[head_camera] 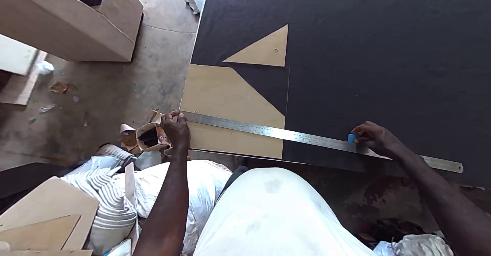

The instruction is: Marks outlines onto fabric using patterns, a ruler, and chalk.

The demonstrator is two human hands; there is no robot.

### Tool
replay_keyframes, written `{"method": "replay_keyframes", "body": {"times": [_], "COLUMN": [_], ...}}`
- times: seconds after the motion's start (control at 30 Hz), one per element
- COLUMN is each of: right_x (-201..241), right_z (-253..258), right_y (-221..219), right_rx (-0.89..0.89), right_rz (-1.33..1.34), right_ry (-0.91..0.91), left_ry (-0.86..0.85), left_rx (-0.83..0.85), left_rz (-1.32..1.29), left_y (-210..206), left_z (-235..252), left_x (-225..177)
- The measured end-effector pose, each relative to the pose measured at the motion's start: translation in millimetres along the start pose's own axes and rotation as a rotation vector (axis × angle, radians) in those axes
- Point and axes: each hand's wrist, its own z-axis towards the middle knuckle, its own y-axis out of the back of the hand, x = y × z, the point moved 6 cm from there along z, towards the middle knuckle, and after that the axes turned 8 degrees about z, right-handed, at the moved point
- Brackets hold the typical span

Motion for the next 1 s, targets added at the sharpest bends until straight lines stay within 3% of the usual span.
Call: {"method": "replay_keyframes", "body": {"times": [0.1,0.2,0.37,0.47,0.57,0.7,0.73,0.83,1.0], "right_x": [-10,-16,-2,20,36,51,52,51,58], "right_z": [-6,-18,-39,-38,-34,-26,-25,-23,-8], "right_y": [9,15,-8,-29,-45,-45,-50,-56,-46], "right_rx": [-0.064,-0.241,-0.481,-0.440,-0.357,-0.244,-0.213,-0.162,-0.028], "right_rz": [0.316,0.624,1.209,1.451,1.207,0.124,-0.046,-0.226,-0.244], "right_ry": [-0.176,-0.344,-0.416,-0.477,-0.504,-0.170,-0.107,-0.046,0.073], "left_ry": [0.009,0.018,0.021,0.021,0.019,0.039,0.050,0.065,0.055], "left_rx": [-0.007,-0.008,-0.010,-0.020,-0.016,-0.034,-0.038,-0.050,-0.053], "left_rz": [0.006,-0.003,-0.017,-0.010,-0.001,0.017,0.023,0.021,0.020], "left_y": [-1,0,-1,-1,1,-1,-1,1,3], "left_z": [0,0,-1,-1,-1,-1,-1,-2,0], "left_x": [2,1,3,3,2,2,3,3,7]}}
